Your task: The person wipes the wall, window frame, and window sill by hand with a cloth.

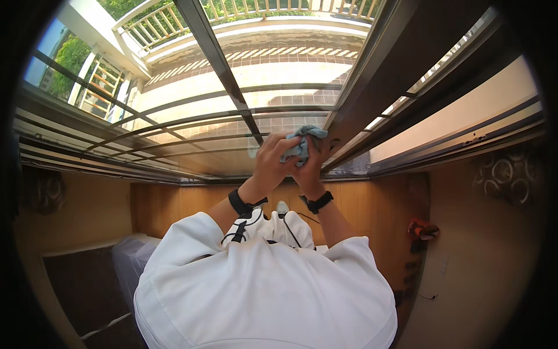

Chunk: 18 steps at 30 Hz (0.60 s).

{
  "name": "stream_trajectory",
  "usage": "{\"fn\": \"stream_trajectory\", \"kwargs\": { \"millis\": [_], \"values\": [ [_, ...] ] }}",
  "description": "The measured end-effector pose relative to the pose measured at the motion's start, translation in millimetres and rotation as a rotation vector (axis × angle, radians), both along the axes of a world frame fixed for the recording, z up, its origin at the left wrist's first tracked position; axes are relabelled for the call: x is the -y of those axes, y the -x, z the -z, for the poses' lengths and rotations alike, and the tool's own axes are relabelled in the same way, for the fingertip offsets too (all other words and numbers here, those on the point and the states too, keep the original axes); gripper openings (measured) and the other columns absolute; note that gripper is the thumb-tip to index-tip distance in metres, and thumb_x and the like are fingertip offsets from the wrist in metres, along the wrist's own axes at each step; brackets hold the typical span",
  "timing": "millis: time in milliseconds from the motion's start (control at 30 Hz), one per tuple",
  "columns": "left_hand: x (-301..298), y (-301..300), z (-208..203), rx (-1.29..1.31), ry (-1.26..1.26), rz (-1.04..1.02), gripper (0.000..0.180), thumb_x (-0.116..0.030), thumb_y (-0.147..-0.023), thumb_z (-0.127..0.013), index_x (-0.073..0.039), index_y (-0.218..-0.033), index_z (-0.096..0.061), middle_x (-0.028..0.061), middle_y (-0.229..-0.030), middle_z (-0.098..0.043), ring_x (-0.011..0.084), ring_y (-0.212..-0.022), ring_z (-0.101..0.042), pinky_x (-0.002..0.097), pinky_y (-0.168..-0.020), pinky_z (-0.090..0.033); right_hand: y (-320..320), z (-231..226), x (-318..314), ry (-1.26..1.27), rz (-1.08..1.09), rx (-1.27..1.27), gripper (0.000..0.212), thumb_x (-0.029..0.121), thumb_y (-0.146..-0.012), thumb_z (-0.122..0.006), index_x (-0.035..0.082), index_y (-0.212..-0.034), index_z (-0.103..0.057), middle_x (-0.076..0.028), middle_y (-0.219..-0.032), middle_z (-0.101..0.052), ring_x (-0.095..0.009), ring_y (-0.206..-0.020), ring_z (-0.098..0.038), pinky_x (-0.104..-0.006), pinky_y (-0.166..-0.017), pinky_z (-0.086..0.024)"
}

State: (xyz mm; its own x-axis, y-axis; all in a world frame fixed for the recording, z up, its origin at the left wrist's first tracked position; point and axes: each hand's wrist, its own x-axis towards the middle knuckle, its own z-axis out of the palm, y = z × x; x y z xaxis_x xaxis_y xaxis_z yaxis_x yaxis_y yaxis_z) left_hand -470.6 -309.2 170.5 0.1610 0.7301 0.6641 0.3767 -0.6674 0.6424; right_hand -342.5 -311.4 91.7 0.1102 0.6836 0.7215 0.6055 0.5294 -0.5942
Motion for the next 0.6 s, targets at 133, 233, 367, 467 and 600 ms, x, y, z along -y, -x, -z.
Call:
{"fn": "stream_trajectory", "kwargs": {
  "millis": [133, 233, 367, 467, 600],
  "values": [
    [-2.4, -18.8, 2.0, -0.001, 0.085, 0.058, 0.05, 0.001, -0.062, -0.073, -0.007, -0.111, -0.061, 0.0143, -0.109, -0.061, 0.0344, -0.096, -0.06, 0.0389, -0.077, -0.052, -18.4, -12.5, 5.0, 0.008, 0.003, -0.006, 0.059, 0.025, -0.078, -0.069, -0.001, -0.127, -0.047, -0.023, -0.124, -0.042, -0.04, -0.116, -0.04, -0.0497, -0.098, -0.035],
    [-9.8, -34.4, -47.2, 0.1, -0.122, 0.08, 0.053, 0.0, -0.062, -0.073, -0.008, -0.113, -0.061, 0.0137, -0.113, -0.061, 0.0342, -0.097, -0.061, 0.0392, -0.078, -0.052, -25.2, -59.8, -7.5, -0.161, 0.124, 0.033, 0.062, 0.026, -0.079, -0.07, 0.0, -0.129, -0.045, -0.022, -0.122, -0.044, -0.038, -0.115, -0.043, -0.0486, -0.097, -0.036],
    [-21.1, -49.9, -74.8, 0.126, -0.23, 0.047, 0.055, 0.0, -0.061, -0.073, -0.01, -0.114, -0.061, 0.013, -0.116, -0.061, 0.0335, -0.098, -0.061, 0.0395, -0.078, -0.053, -28.5, -79.1, -21.4, -0.218, 0.147, -0.205, 0.066, 0.03, -0.08, -0.072, 0.001, -0.13, -0.041, -0.02, -0.125, -0.042, -0.035, -0.111, -0.046, -0.0457, -0.094, -0.038],
    [-23.3, -44.0, -56.8, 0.092, -0.195, 0.065, 0.057, -0.002, -0.06, -0.074, -0.012, -0.115, -0.061, 0.0119, -0.113, -0.061, 0.0322, -0.096, -0.06, 0.0389, -0.075, -0.053, -28.5, -63.2, -20.9, -0.192, 0.141, -0.184, 0.067, 0.031, -0.081, -0.072, 0.002, -0.131, -0.039, -0.02, -0.125, -0.04, -0.034, -0.113, -0.044, -0.0457, -0.094, -0.038],
    [-16.5, -22.0, -29.5, -0.006, -0.099, 0.076, 0.054, -0.006, -0.062, -0.075, -0.013, -0.114, -0.061, 0.0087, -0.108, -0.06, 0.0303, -0.092, -0.059, 0.0369, -0.069, -0.053, -6.2, -30.4, -12.1, -0.09, 0.086, -0.27, 0.066, 0.028, -0.082, -0.072, 0.003, -0.131, -0.036, -0.019, -0.124, -0.038, -0.032, -0.116, -0.042, -0.0463, -0.097, -0.034]
  ]
}}
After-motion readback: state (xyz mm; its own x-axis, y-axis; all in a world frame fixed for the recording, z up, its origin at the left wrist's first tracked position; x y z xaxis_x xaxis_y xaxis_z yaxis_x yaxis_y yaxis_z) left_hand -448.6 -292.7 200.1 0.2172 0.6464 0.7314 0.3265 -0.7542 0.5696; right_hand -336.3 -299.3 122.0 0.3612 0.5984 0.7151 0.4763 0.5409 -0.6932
